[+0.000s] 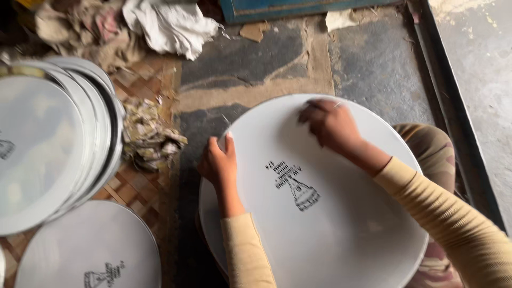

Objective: The person sits on the floor and wipes the surfaces of several round metal lids using a cloth. They handle plain white lids and lids with printed animal designs, wiping each one individually and placing them into separate stacks.

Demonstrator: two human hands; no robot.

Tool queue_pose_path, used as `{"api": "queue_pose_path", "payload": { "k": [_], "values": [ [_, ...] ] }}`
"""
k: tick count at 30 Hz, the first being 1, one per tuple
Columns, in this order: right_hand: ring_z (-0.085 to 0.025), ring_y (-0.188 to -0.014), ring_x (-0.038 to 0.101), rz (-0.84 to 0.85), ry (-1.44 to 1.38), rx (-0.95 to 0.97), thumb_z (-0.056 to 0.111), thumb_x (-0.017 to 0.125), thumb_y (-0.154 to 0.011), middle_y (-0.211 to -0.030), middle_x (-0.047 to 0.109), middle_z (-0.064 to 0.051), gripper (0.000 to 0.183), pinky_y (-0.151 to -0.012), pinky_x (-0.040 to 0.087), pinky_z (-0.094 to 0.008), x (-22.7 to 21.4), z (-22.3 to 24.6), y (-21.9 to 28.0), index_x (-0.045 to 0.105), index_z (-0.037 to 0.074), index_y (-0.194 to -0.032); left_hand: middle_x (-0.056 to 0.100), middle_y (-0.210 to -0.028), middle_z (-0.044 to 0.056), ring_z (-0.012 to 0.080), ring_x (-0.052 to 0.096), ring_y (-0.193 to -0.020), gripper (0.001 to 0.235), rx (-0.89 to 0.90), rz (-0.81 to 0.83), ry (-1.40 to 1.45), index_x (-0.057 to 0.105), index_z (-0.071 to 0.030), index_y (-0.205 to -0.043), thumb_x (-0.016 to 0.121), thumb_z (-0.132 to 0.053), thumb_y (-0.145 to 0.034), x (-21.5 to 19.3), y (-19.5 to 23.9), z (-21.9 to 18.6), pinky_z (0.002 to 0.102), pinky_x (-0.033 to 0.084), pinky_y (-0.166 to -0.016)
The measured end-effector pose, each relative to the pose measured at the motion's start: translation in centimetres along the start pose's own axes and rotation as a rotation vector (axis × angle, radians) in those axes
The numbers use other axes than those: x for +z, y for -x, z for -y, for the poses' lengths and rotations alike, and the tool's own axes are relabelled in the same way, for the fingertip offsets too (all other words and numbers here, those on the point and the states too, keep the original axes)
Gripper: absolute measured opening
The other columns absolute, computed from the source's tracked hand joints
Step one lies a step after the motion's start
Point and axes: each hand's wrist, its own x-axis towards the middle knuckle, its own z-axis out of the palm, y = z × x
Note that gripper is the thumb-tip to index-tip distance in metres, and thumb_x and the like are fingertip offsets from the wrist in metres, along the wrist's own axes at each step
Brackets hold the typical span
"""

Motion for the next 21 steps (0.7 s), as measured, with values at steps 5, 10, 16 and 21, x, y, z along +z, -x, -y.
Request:
{"api": "queue_pose_path", "payload": {
  "k": [5,10,16,21],
  "values": [
    [-0.031,-0.094,0.067,0.119,-0.009,-0.488,0.004,0.061,-0.079,-0.107,0.073,-0.013,0.033,-0.082,0.054,-0.045,9.1,1.5,8.0,0.072,0.008,-0.11,0.077,-0.097,0.012,0.0371,0.072,-0.088,0.043,-0.006,-0.011,-0.042,0.071,-0.009,-0.1,0.066,-0.051,-0.091,-0.2,0.4,0.2,0.051,0.052,-0.073],
    [-0.028,-0.107,0.064,0.303,0.113,-0.95,0.014,0.057,-0.087,-0.117,0.07,-0.013,0.031,-0.089,0.05,-0.045,14.9,-0.7,17.0,0.069,0.007,-0.114,0.076,-0.098,0.011,0.0341,0.073,-0.089,0.043,-0.058,0.062,-0.017,0.07,-0.009,-0.102,0.064,-0.052,-0.096,-0.3,0.1,0.4,0.048,0.054,-0.075],
    [-0.029,-0.112,0.066,0.263,0.032,-0.767,0.008,0.059,-0.084,-0.115,0.071,-0.008,0.023,-0.095,0.053,-0.039,6.7,3.5,-1.3,0.072,0.009,-0.103,0.077,-0.098,0.013,0.0358,0.072,-0.086,0.045,0.022,-0.02,0.009,0.072,-0.007,-0.102,0.067,-0.051,-0.093,-0.8,0.0,0.2,0.049,0.053,-0.073],
    [-0.025,-0.106,0.065,-0.172,0.224,-0.619,0.005,0.065,-0.083,-0.111,0.071,-0.004,0.02,-0.093,0.053,-0.04,7.1,6.4,-0.2,0.075,0.013,-0.098,0.077,-0.097,0.012,0.0352,0.073,-0.088,0.043,-0.019,0.038,0.024,0.072,-0.008,-0.101,0.066,-0.05,-0.093,-1.2,-0.5,0.0,0.049,0.054,-0.075]
  ]
}}
